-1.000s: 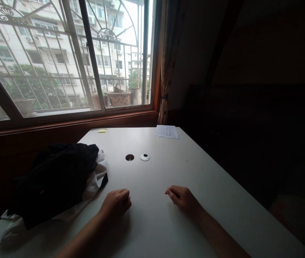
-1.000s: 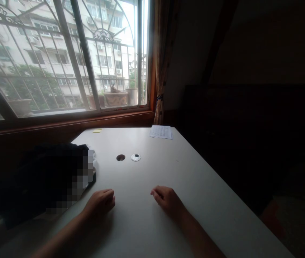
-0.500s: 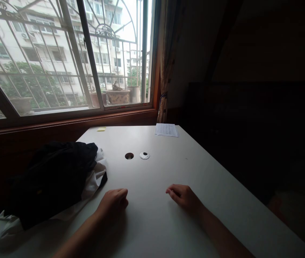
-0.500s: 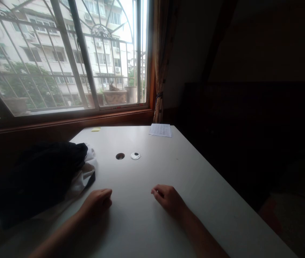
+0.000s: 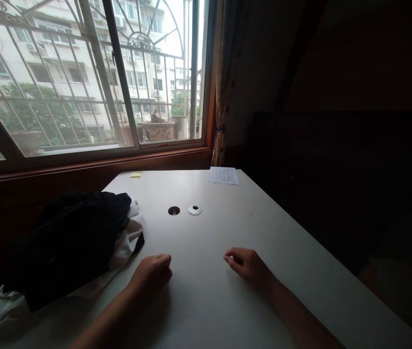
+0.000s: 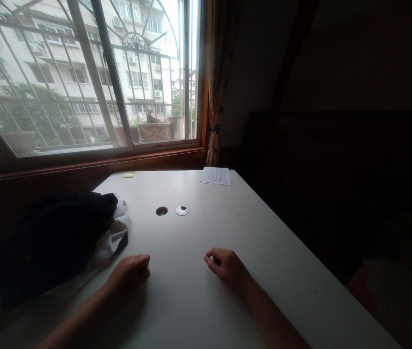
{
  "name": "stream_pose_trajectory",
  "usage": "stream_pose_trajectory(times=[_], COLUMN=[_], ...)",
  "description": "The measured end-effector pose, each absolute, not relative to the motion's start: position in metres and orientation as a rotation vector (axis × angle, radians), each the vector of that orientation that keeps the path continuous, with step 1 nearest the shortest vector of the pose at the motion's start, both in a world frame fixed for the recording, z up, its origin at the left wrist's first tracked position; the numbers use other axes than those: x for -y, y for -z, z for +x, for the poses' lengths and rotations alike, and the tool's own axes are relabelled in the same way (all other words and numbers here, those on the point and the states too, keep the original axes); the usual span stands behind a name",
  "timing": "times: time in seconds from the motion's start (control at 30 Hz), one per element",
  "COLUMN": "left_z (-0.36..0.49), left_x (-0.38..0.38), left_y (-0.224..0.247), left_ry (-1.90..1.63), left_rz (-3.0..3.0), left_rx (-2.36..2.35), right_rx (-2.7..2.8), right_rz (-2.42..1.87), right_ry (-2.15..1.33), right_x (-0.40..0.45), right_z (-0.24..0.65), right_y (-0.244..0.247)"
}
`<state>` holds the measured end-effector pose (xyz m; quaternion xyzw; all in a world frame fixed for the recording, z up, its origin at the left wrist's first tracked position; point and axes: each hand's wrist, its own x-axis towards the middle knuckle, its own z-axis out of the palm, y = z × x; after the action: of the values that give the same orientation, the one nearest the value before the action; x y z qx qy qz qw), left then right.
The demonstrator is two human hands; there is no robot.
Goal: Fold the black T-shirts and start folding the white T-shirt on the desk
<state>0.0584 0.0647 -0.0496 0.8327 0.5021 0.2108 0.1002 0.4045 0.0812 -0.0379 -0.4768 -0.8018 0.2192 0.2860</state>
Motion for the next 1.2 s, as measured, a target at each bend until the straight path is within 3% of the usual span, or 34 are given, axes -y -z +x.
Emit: stream_pose_trajectory(times=[1.2], left_z=[0.0568], left_x=[-0.0654], left_y=[0.0506], left_ry=[-0.624], left_rz=[2.464], left_rx=[-1.448], right_rx=[2.134], right_rz=[-1.254], right_ry=[-0.767], right_x=[-0.0813], right_z=[0.4046], right_y=[0.0401])
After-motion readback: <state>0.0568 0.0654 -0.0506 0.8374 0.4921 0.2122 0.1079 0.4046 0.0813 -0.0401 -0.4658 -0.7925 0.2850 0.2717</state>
